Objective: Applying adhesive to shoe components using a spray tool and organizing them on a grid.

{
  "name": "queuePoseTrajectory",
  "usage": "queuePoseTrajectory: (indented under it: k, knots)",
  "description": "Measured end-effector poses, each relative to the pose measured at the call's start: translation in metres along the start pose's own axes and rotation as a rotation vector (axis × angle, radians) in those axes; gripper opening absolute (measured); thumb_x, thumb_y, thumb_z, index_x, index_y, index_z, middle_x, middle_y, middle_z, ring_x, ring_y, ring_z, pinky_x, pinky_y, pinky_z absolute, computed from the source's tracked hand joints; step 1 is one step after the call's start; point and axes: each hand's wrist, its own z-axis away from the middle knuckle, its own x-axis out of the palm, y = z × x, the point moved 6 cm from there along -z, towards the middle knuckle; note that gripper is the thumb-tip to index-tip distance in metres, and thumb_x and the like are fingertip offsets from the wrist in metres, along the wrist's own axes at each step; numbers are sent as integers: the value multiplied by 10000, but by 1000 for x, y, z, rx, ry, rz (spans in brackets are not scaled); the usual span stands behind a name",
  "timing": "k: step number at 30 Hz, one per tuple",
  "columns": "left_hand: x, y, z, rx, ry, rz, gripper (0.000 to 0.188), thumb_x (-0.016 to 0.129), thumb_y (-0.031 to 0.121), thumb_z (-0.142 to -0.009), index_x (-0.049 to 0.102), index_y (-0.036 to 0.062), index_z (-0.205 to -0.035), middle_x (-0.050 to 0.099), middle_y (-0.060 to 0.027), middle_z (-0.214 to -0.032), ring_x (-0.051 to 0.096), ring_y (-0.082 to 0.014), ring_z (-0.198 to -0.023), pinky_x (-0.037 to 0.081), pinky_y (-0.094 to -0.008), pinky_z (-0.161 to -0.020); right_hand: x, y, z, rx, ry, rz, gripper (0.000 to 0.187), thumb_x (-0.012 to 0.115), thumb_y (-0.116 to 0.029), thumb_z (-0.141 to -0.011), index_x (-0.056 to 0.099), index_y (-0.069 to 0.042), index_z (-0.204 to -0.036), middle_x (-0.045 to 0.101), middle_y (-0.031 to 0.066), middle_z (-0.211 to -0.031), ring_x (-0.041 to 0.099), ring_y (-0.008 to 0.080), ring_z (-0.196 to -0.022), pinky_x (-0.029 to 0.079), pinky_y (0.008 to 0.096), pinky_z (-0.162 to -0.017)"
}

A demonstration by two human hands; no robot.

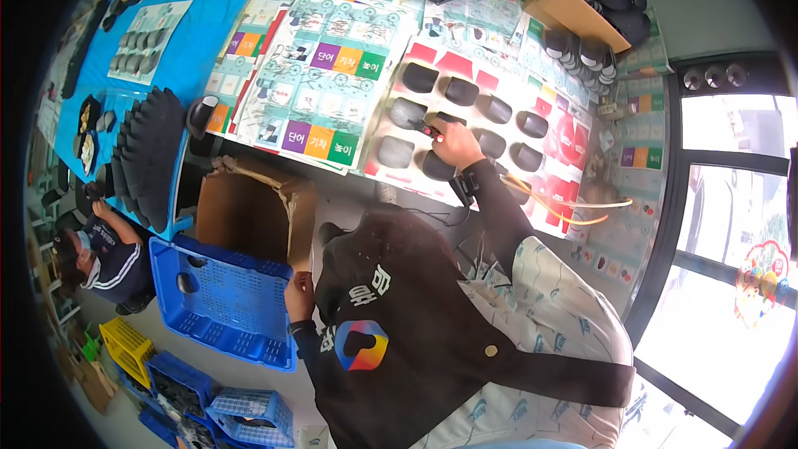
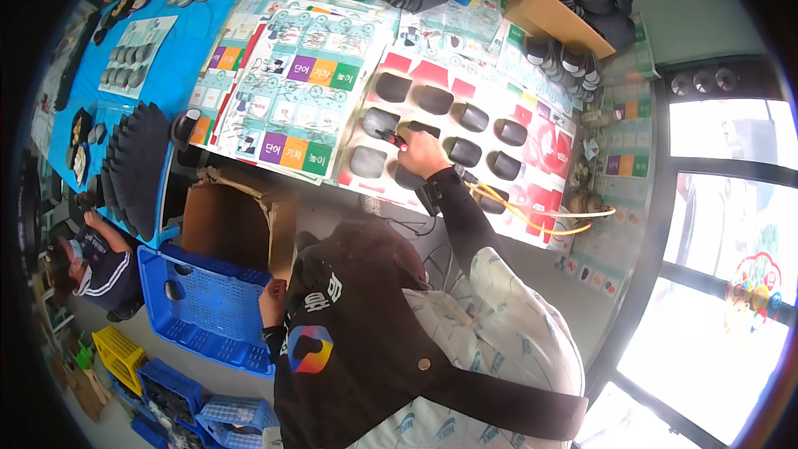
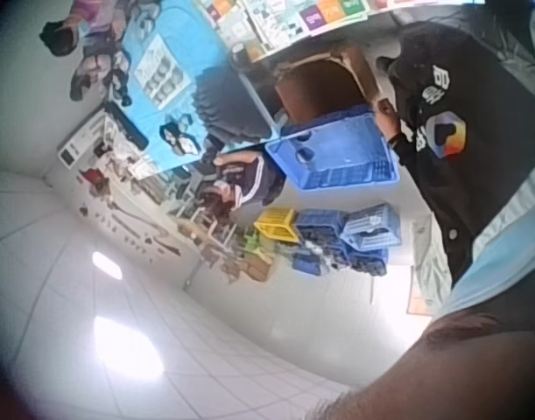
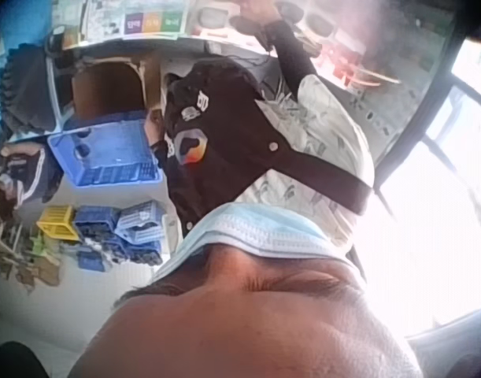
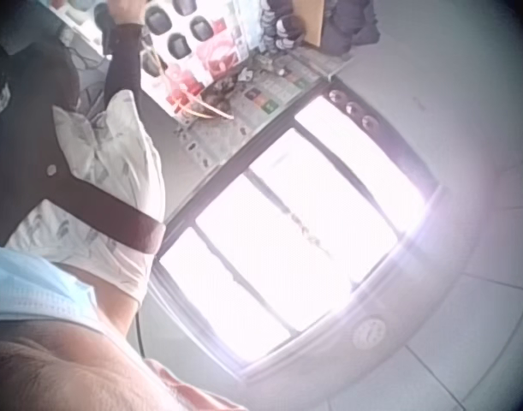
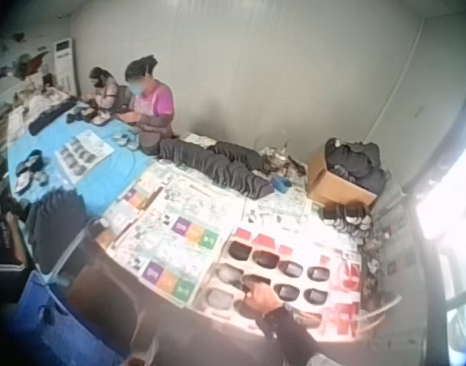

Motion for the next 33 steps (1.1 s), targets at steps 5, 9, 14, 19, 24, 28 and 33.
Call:
queuePoseTrajectory:
  k: [5, 9, 14, 19, 24, 28, 33]
  knots:
    - [4, -4, 2, -9, -13, -1, 201, 638, 200, -994, 698, 8, -992, 748, -187, -931, 743, -342, -849, 572, -411, -762, 6, -1, 2, -14, -85, -7, 238, 578, -146, -809, 693, -75, -1005, 690, 261, -843, 679, 460, -845, 541, 566, -780]
    - [3, -1, -3, -28, -19, -9, 201, 635, 199, -995, 705, 11, -1001, 749, -191, -936, 744, -346, -857, 573, -410, -767, 7, 14, 4, 67, -56, -20, 288, 571, -125, -831, 714, -123, -1081, 692, 269, -881, 660, 497, -871, 513, 597, -766]
    - [7, -6, -4, -38, -21, -9, 202, 636, 201, -994, 707, 12, -1004, 750, -190, -936, 746, -343, -862, 576, -409, -771, 3, 11, 5, 108, -127, -3, 285, 575, -127, -827, 712, -105, -1076, 699, 271, -928, 667, 485, -918, 529, 573, -811]
    - [7, -4, -10, -32, -9, -1, 202, 636, 205, -992, 709, 17, -1002, 750, -187, -931, 747, -339, -859, 577, -410, -768, -11, 16, 2, 86, -110, -17, 251, 563, -110, -829, 707, -94, -1033, 679, 283, -865, 653, 515, -864, 521, 576, -758]
    - [7, 6, -14, -17, -61, -46, 210, 625, 218, -990, 717, 30, -1000, 745, -192, -917, 744, -350, -838, 572, -427, -730, -23, 30, -21, 16, 1, -100, 224, 585, -91, -818, 739, -63, -978, 689, 267, -852, 673, 476, -822, 548, 529, -745]
    - [14, 9, -8, -6, -106, -124, 224, 630, 245, -985, 730, 44, -978, 743, -189, -890, 743, -354, -829, 568, -429, -720, -23, 34, -63, 10, -88, -252, 278, 572, -98, -815, 752, -47, -1021, 688, 290, -871, 674, 476, -849, 552, 511, -789]
    - [12, 37, -16, -147, -177, -218, 247, 636, 274, -979, 741, 53, -1009, 754, -200, -932, 747, -377, -898, 575, -447, -781, -33, 55, -93, 83, -155, -267, 338, 584, -162, -785, 754, -23, -1043, 694, 297, -906, 680, 468, -893, 545, 514, -857]
